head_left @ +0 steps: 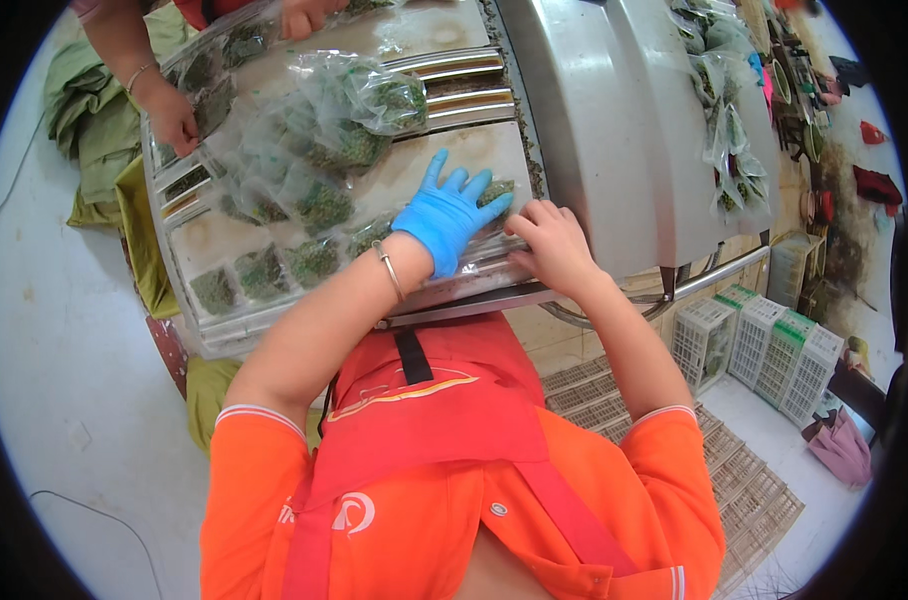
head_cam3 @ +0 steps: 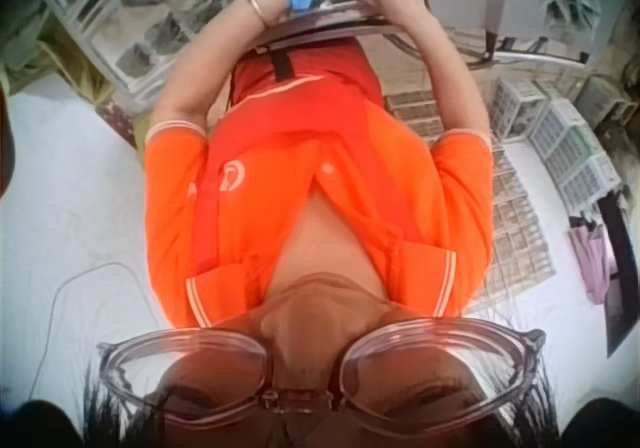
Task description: The person places small plastic bags containing dried green herbs onto a vacuum-sealing machine, seals them, and stacks the finished packages. They also handle large yellow sacks and a basket of pre-filled bags during the process.
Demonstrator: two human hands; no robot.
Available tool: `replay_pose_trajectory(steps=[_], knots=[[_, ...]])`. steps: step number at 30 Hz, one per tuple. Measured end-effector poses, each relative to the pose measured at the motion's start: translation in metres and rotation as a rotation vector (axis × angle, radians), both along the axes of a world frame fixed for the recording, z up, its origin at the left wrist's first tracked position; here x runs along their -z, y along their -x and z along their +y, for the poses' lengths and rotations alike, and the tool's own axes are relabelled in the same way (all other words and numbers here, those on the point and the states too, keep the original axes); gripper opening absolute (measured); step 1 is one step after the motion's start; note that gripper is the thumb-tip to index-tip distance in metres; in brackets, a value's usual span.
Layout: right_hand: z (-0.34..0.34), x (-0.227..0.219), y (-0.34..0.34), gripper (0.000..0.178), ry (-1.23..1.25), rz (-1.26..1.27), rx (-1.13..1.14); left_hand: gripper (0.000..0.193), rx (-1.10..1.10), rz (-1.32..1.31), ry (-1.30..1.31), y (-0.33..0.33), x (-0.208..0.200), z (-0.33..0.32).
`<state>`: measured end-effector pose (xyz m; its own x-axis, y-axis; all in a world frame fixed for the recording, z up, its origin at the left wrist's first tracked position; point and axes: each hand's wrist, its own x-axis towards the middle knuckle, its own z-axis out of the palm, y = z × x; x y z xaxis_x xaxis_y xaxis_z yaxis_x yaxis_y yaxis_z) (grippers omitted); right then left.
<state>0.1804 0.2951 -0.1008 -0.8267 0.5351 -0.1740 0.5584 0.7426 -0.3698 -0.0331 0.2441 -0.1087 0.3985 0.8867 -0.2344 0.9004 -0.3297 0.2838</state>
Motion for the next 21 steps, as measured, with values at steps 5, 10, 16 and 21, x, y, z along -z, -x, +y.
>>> replay_pose_trajectory(steps=[5,10,16,21], knots=[[-0.01,-0.002,-0.016,0.02,-0.035,0.044,-0.094,0.077,-0.02,-0.063,0.009,-0.01,0.001,-0.006],[-0.031,-0.012,-0.026,0.032,-0.038,0.165,-0.112,0.064,-0.145,-0.103,-0.311,-0.029,0.011,-0.043],[-0.042,-0.014,-0.017,0.045,0.012,0.12,-0.213,0.042,-0.089,-0.212,-0.157,-0.034,0.037,-0.114],[-0.027,-0.032,0.04,0.036,0.093,0.344,-0.17,0.026,-0.521,-0.499,-0.02,0.006,-0.017,-0.137]])
